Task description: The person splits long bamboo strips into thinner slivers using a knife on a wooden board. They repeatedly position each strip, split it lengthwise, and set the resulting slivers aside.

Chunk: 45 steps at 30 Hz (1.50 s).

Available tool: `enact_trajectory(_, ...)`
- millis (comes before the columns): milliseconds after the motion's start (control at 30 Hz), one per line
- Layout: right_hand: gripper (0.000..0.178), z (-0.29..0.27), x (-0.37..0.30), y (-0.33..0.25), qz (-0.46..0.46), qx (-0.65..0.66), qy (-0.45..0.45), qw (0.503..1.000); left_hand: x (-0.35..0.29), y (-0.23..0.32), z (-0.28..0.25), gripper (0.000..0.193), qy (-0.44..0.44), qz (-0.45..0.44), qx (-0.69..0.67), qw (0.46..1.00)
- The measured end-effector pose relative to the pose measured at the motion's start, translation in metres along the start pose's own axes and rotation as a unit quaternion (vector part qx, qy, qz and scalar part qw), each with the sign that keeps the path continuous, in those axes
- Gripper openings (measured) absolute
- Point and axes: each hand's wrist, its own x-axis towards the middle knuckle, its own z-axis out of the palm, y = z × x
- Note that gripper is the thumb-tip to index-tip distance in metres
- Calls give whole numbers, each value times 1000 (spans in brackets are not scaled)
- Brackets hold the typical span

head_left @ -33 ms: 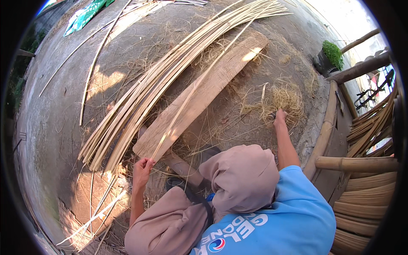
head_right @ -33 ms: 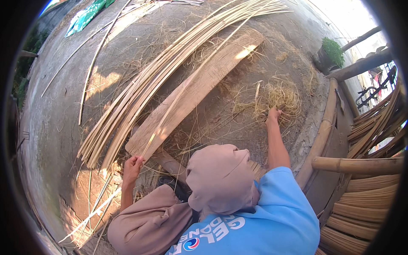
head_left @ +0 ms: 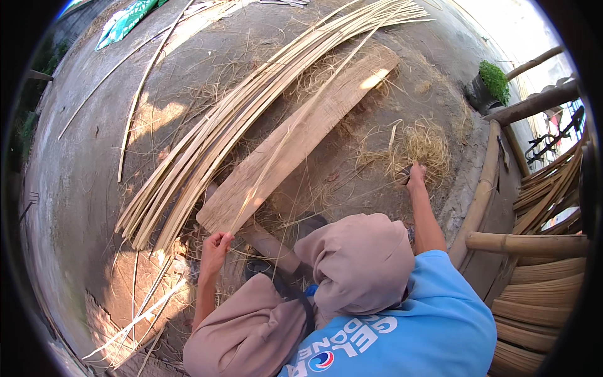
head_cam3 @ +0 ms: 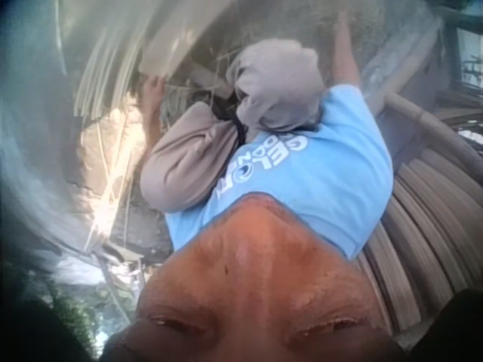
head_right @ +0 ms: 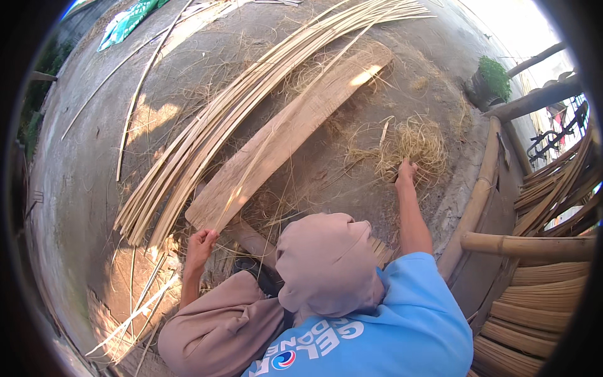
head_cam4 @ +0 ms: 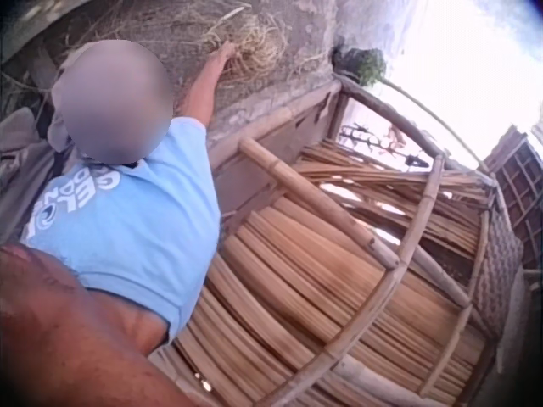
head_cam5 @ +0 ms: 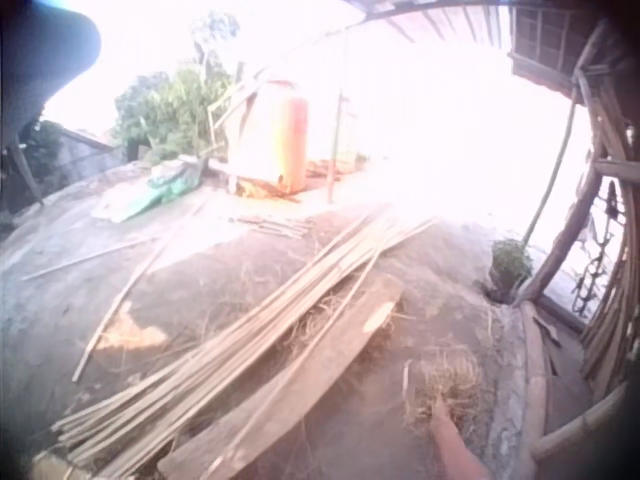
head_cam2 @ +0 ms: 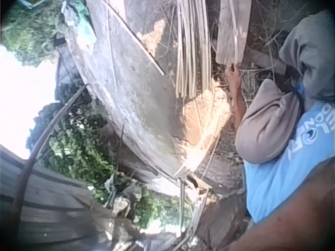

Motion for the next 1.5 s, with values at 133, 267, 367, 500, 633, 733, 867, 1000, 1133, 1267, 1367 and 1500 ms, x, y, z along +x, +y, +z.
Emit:
enact_trajectory(133,47,13,-153,-23,-170,-327,-206,906,-9,-20,17,31,13,-42,12,999)
enact_trajectory(267,44,61,-200,-27,-469,-471,-210,717,-14,-7,37,33,71,6,78,994)
enact_trajectory(367,46,116,-198,-39,-464,-512,-263,673,-48,12,47,32,178,26,266,947)
enact_trajectory(500,50,173,-171,-15,-438,-554,-271,654,-80,-21,51,34,262,25,276,924)
enact_trajectory(633,59,195,-180,17,-402,-525,-285,694,-85,-61,56,39,285,71,289,911)
enact_trajectory(733,63,180,-197,10,-358,-499,-326,719,-66,-42,43,47,180,8,193,965)
enact_trajectory(867,60,136,-281,27,-338,-504,-522,599,-26,-32,21,54,50,-63,39,996)
enact_trajectory(1000,53,111,-285,39,-437,-491,-522,544,-26,-13,9,55,7,-129,-18,991)
enact_trajectory(1133,51,114,-284,40,-412,-496,-478,597,-17,-14,12,54,41,-64,56,996)
enact_trajectory(1267,51,108,-290,56,-454,-459,-500,577,-23,-11,9,55,61,-71,56,994)
enact_trajectory(1367,52,123,-249,19,-441,-504,-451,590,-17,1,12,58,41,-77,59,994)
enact_trajectory(1500,55,111,-306,53,-416,-459,-503,603,-7,1,15,59,59,-62,109,990)
